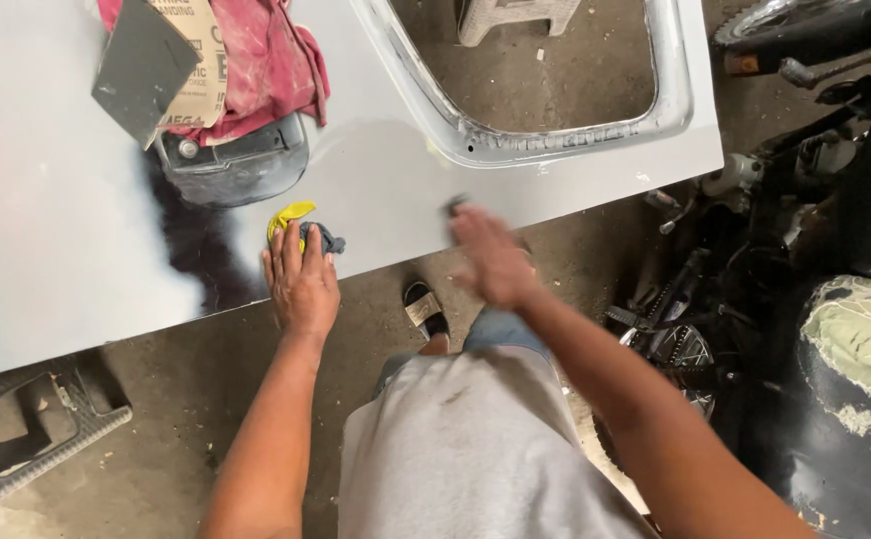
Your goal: The person sands a white car door panel using a sanding block and a yellow cloth. They repeatedly dip the tools into a green bucket of water to wet them before continuing to sand the surface and edges of the panel.
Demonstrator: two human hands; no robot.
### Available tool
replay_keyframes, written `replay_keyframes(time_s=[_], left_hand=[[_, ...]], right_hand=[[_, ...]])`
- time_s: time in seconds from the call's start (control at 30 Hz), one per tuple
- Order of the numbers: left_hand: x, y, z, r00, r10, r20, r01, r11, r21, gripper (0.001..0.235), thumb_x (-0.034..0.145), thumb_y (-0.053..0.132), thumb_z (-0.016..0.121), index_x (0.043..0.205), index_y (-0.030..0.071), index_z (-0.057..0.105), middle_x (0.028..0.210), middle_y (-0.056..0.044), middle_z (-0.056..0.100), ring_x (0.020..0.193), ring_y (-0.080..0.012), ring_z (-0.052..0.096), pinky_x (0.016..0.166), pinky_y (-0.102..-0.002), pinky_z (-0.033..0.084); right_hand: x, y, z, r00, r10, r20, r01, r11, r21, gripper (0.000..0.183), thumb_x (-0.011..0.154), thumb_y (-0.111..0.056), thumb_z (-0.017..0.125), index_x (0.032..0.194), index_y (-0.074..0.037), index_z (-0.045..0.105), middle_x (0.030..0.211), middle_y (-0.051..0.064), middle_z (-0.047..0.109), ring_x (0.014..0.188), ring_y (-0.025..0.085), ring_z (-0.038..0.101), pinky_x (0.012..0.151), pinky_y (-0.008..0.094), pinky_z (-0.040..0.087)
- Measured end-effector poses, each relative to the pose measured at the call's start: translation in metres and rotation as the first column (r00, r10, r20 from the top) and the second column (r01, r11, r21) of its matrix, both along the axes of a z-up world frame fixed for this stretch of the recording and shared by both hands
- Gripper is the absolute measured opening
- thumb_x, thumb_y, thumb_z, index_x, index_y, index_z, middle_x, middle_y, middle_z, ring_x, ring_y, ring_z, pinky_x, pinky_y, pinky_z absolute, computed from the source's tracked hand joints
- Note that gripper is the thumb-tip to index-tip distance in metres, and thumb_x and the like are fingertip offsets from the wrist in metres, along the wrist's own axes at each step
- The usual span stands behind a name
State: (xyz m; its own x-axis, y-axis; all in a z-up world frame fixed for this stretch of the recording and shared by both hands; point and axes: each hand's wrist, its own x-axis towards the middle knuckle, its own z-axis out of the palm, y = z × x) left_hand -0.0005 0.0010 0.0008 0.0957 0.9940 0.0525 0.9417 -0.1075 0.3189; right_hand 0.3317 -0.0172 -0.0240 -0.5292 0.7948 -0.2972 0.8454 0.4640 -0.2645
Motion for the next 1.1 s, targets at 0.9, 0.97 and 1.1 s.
replay_keyframes(time_s=[0.9, 0.97, 1.1], left_hand=[[0.096, 0.01, -0.016, 0.989, 0.113, -0.093, -0.106, 0.991, 0.077, 0.049, 0.104, 0.023, 0.061, 0.148, 0.003, 0.057, 0.163, -0.02, 0.04, 0.153, -0.0418, 0.034, 0.126, -0.057, 0.027], [0.129, 0.015, -0.018, 0.994, 0.086, -0.072, -0.083, 0.996, 0.043, 0.048, 0.104, 0.024, 0.06, 0.148, 0.004, 0.057, 0.163, -0.021, 0.04, 0.153, -0.042, 0.033, 0.125, -0.057, 0.027], [0.202, 0.032, -0.023, 0.997, 0.03, -0.069, -0.027, 0.999, 0.047, 0.05, 0.103, 0.026, 0.06, 0.149, 0.005, 0.056, 0.163, -0.02, 0.04, 0.153, -0.0412, 0.033, 0.125, -0.057, 0.026]], right_hand=[[0.213, 0.067, 0.002, 0.588, -0.806, 0.073, 0.809, 0.582, -0.086, 0.089, 0.104, -0.058, 0.04, 0.164, -0.003, 0.004, 0.173, 0.019, 0.0, 0.158, 0.035, 0.002, 0.128, 0.048, 0.006], [0.208, 0.066, 0.001, 0.571, -0.82, -0.041, 0.806, 0.57, -0.161, 0.094, 0.101, -0.063, 0.041, 0.164, -0.004, 0.002, 0.173, 0.016, -0.001, 0.161, 0.031, 0.003, 0.128, 0.047, 0.005], [0.143, 0.028, -0.005, 0.84, -0.461, -0.285, 0.44, 0.887, -0.139, 0.099, 0.1, -0.065, 0.041, 0.164, -0.002, -0.002, 0.173, 0.02, -0.004, 0.161, 0.033, -0.001, 0.129, 0.046, 0.002]])
